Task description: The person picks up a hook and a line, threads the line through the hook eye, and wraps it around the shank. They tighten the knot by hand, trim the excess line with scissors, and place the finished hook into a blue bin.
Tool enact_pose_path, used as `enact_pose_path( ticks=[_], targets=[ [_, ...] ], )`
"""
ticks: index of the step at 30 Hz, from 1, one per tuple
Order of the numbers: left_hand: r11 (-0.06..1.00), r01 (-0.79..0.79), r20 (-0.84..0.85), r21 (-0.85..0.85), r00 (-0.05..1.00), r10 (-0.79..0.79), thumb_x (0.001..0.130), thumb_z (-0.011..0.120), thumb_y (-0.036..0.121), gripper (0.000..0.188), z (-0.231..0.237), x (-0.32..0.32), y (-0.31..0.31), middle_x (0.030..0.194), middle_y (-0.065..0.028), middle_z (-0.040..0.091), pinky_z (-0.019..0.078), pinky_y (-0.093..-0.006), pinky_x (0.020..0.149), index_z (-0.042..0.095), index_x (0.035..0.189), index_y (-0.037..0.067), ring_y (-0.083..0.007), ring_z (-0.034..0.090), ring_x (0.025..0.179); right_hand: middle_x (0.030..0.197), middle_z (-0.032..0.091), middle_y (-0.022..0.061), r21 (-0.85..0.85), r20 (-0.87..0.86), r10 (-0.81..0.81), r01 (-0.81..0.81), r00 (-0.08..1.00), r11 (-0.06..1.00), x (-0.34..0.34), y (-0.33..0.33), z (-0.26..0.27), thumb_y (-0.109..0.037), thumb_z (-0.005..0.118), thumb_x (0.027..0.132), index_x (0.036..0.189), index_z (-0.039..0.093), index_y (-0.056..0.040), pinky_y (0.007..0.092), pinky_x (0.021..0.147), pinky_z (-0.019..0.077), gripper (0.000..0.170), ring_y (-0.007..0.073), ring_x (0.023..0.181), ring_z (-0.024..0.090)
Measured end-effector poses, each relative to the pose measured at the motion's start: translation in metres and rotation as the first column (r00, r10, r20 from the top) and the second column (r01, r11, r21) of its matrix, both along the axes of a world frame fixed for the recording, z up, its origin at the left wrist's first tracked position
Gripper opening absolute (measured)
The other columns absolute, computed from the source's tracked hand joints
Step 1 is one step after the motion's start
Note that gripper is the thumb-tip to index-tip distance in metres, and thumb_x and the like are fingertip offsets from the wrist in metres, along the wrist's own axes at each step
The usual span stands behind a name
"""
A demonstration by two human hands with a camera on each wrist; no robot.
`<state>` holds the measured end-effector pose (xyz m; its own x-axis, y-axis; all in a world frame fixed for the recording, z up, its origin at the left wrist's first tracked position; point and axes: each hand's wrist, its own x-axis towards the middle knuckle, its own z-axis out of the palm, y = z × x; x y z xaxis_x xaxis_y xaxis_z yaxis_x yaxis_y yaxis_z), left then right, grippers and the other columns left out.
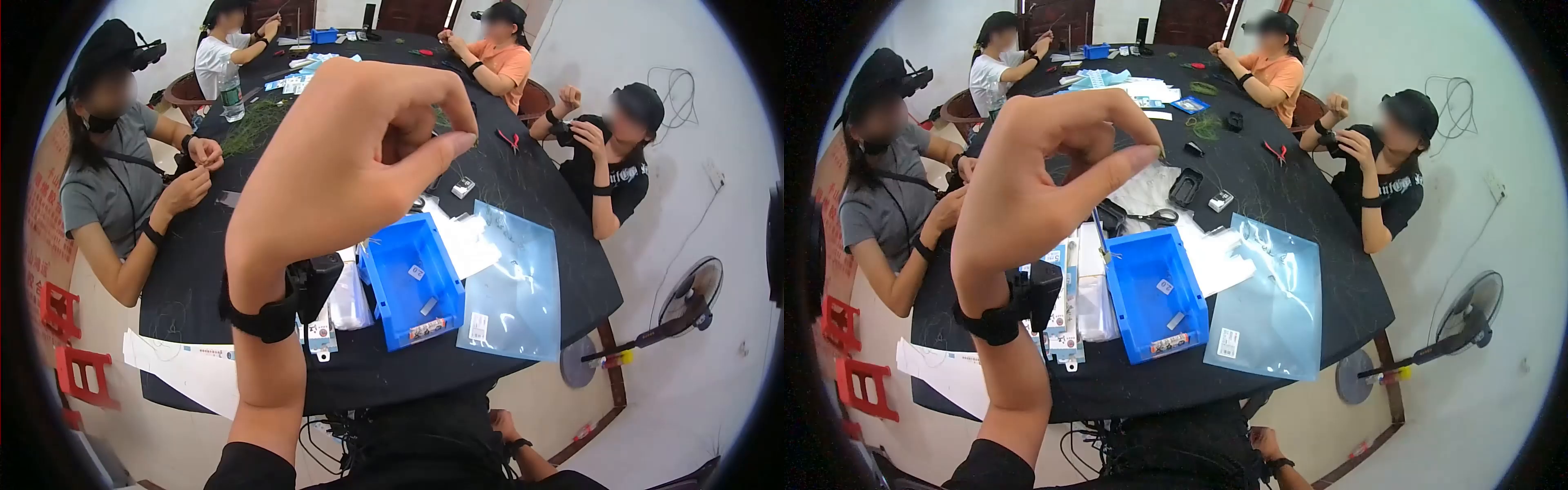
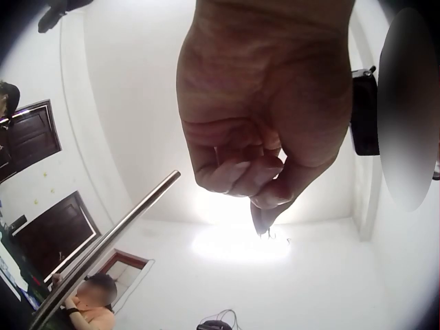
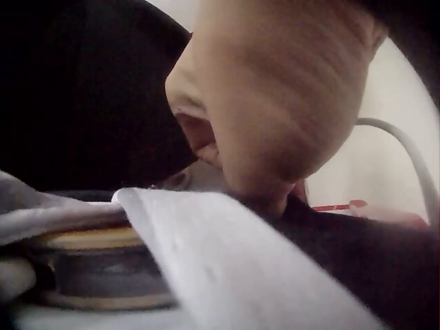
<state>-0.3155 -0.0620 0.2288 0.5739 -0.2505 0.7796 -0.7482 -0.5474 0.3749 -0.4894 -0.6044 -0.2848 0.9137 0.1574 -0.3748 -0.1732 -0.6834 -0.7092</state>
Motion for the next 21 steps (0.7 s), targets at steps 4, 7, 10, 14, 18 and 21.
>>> enact_pose_path(
  ticks=[4,7,10,14,18,21],
  targets=[
    [0.999,-0.024,0.058,0.03,0.998,0.022,0.093,0.073,0.002,0.005,0.0,0.006,0.002,0.06,0.0007,0.058,0.0301,-0.024,0.051,0.072,0.098,0.001,-0.003,0.045,0.053,0.076,0.063,0.0056,0.157,-0.111,0.063,-0.045,0.992,0.987,0.006,-0.028,-0.014,-0.005,0.074,0.073,0.085,0.064,-0.0005,0.0336,0.062,0.0443,0.016,0.0156,0.069,0.056],
    [0.998,-0.045,0.061,0.041,0.997,0.043,0.093,0.073,0.003,0.004,0.0,0.005,0.0,0.06,0.0005,0.058,0.0303,-0.0242,0.05,0.073,0.097,0.001,-0.0037,0.045,0.053,0.087,0.074,0.0087,0.02,-0.216,0.301,-0.304,0.929,0.952,0.027,-0.025,0.069,-0.011,0.078,0.082,0.093,0.071,-0.001,0.0354,0.072,0.0547,0.017,0.0204,0.081,0.071],
    [0.993,-0.084,0.105,0.08,0.992,0.075,0.093,0.073,0.004,0.005,-0.002,0.004,0.004,0.061,0.0009,0.058,0.0309,-0.0244,0.05,0.073,0.097,0.002,-0.0042,0.045,0.053,0.096,0.079,0.0053,-0.175,-0.363,0.456,-0.54,0.812,0.823,0.068,-0.031,0.151,-0.011,0.075,0.091,0.099,0.078,-0.0077,0.0336,0.08,0.0595,0.009,0.0189,0.089,0.076],
    [0.986,-0.167,0.084,0.011,0.983,0.166,0.094,0.073,0.005,0.005,-0.002,-0.005,-0.011,0.061,0.0015,0.056,0.0317,-0.0241,0.05,0.072,0.098,0.002,-0.0037,0.044,0.053,0.092,0.08,0.0063,-0.122,-0.227,0.61,-0.643,0.759,0.756,0.136,0.062,0.328,-0.011,0.072,0.094,0.098,0.078,-0.0055,0.03,0.075,0.0591,0.009,0.0172,0.088,0.078],
    [0.971,-0.223,0.154,0.089,0.966,0.207,0.094,0.071,0.003,0.004,0.008,-0.02,-0.015,0.06,0.0026,0.052,0.0283,-0.0244,0.051,0.07,0.098,0.001,-0.0032,0.041,0.052,0.075,0.073,0.007,-0.197,0.456,0.552,-0.525,0.698,0.828,0.216,0.177,0.431,-0.005,0.071,0.092,0.094,0.075,-0.0002,0.0292,0.06,0.0526,0.007,0.0159,0.068,0.073],
    [0.96,-0.262,0.185,0.1,0.953,0.24,0.094,0.071,0.002,0.004,0.011,-0.026,-0.013,0.059,0.0033,0.048,0.0259,-0.0254,0.052,0.071,0.098,0.002,-0.0034,0.037,0.052,0.082,0.073,0.0117,-0.474,0.598,0.679,-0.496,0.426,0.728,0.278,0.227,0.438,-0.003,0.071,0.088,0.097,0.071,0.0006,0.0356,0.068,0.055,0.009,0.0229,0.075,0.074]
  ],
)
